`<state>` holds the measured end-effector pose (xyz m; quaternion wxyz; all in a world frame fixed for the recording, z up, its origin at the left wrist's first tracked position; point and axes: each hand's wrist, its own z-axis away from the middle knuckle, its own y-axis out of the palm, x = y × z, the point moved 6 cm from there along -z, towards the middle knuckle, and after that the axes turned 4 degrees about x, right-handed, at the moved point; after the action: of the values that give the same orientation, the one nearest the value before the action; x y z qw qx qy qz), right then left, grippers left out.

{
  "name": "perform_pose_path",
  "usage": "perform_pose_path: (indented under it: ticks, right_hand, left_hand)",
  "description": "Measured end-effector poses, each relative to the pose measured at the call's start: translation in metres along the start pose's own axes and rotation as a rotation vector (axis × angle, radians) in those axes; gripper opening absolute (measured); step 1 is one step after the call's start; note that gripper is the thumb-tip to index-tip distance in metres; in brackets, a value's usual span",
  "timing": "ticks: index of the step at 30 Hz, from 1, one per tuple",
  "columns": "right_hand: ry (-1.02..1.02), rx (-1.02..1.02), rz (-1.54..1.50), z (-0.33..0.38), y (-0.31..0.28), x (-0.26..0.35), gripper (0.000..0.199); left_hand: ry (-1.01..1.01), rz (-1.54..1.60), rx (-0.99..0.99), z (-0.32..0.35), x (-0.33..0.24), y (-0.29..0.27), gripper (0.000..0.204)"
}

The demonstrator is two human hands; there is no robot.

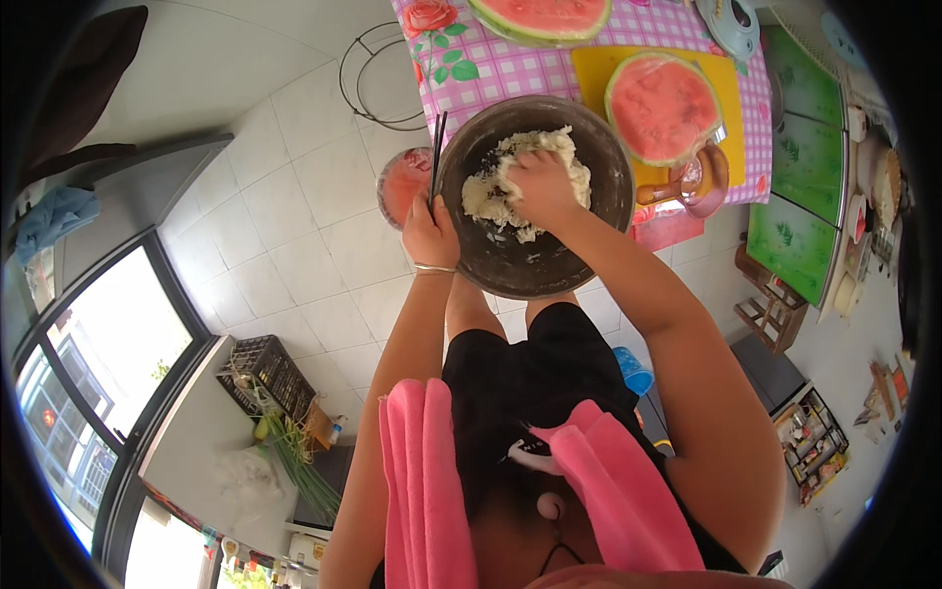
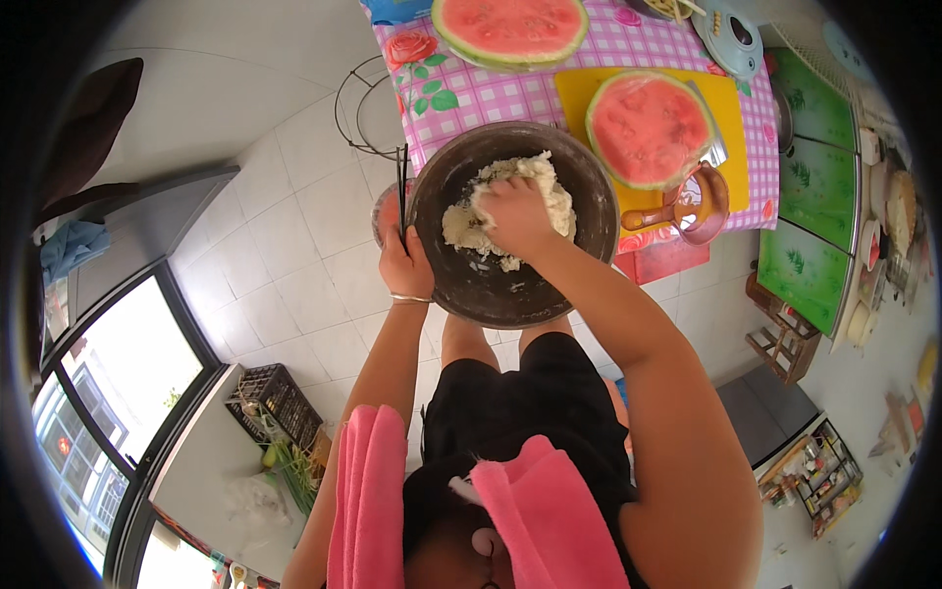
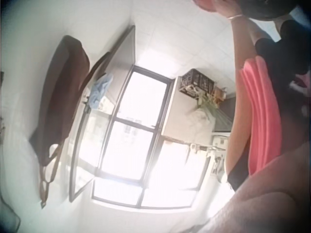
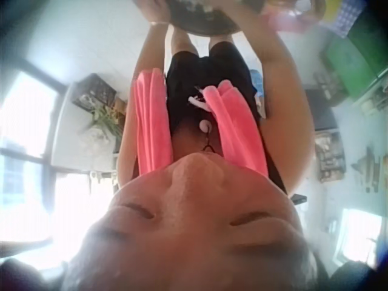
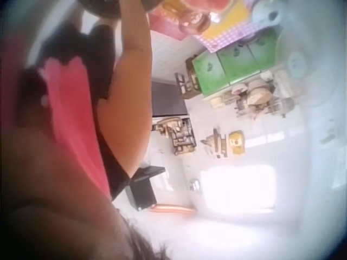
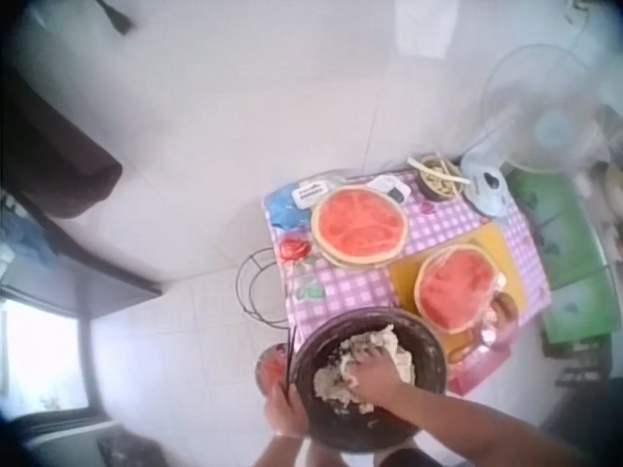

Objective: The person kneads dough in a metal bowl using their hands. They then move the bowl to a counter, wash their hands and chopsticks at the sink, and finally pick up a large root vegetable from a crate on the floor.

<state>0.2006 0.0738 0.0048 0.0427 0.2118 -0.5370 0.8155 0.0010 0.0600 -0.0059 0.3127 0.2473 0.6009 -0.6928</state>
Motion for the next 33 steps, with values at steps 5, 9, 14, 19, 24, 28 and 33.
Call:
perform_pose_path:
  ticks: [5,9,14,19,24,28,33]
  right_hand:
    - [0.141,-0.049,0.140,0.055,0.011,-0.040,0.044]
    - [0.191,0.027,0.243,0.034,0.044,-0.044,0.035]
    - [0.136,0.014,0.174,-0.011,0.043,-0.043,0.026]
    - [0.257,0.010,0.144,-0.048,0.035,-0.048,0.022]
    - [0.362,0.029,-0.023,0.007,0.008,-0.019,0.047]
    - [0.252,0.013,-0.125,0.077,-0.016,0.012,0.040]
    - [0.286,0.052,-0.072,0.082,0.030,0.005,0.026]
  left_hand:
    - [0.017,0.021,-0.026,0.001,0.001,-0.002,0.028]
    - [0.001,0.002,-0.017,0.000,-0.003,-0.002,0.026]
    - [0.000,0.062,-0.026,0.002,-0.010,-0.008,0.024]
    - [0.006,0.071,-0.032,0.000,-0.011,-0.004,0.026]
    - [-0.035,0.025,0.007,0.003,-0.001,-0.002,0.029]
    - [-0.037,0.018,0.017,0.000,0.009,0.001,0.032]
    - [-0.015,-0.003,-0.024,0.003,-0.002,-0.002,0.032]
